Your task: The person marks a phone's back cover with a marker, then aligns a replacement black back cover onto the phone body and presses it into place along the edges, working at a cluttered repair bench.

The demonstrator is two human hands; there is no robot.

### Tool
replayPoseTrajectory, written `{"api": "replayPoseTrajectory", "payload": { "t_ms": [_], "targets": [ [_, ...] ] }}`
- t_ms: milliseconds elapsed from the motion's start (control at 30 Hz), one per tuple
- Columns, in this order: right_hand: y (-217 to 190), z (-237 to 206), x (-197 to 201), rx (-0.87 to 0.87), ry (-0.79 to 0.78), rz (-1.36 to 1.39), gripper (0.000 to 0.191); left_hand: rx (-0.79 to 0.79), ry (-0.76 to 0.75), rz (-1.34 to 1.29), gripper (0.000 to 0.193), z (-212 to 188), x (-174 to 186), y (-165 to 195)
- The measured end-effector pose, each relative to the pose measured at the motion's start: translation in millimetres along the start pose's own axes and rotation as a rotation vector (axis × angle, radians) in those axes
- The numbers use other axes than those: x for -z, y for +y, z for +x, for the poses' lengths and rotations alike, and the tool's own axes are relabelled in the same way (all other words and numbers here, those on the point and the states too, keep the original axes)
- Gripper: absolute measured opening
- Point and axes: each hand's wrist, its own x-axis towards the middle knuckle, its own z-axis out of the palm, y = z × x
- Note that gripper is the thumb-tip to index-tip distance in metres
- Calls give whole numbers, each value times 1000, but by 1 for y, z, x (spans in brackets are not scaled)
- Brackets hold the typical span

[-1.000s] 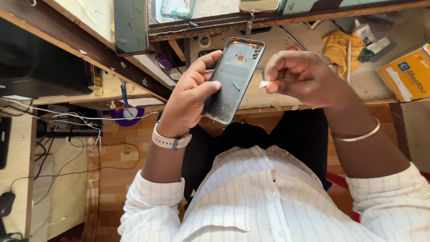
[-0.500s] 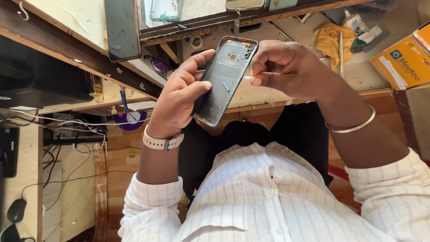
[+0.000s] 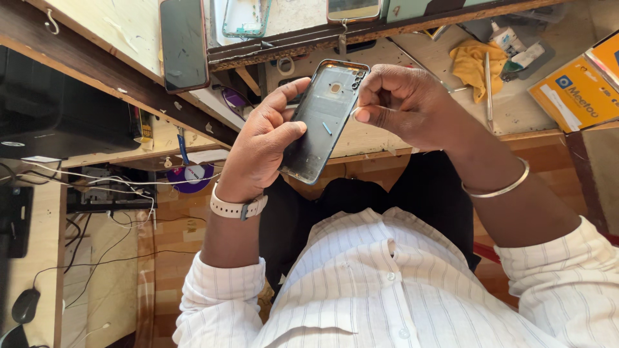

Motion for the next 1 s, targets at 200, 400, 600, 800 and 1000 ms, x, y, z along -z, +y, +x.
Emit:
{"api": "replayPoseTrajectory", "payload": {
  "t_ms": [200, 400, 600, 800, 1000],
  "targets": [
    [6, -2, -7, -46, 57, 143, 12, -14, 12, 4, 66, 1, 3, -6],
    [11, 0, -12, 1, 99, 119, 11, -42, 40, 42, 66, 1, 3, -8],
    [13, -1, -12, -23, 107, 179, 11, -35, 31, 17, 67, 1, 0, -6],
    [15, -2, -12, -110, 176, 190, 11, -37, 41, 88, 65, -1, -3, -4],
    [17, -2, -14, -193, 292, 294, 22, -35, 53, 111, 65, -3, -2, -3]
  ]
}}
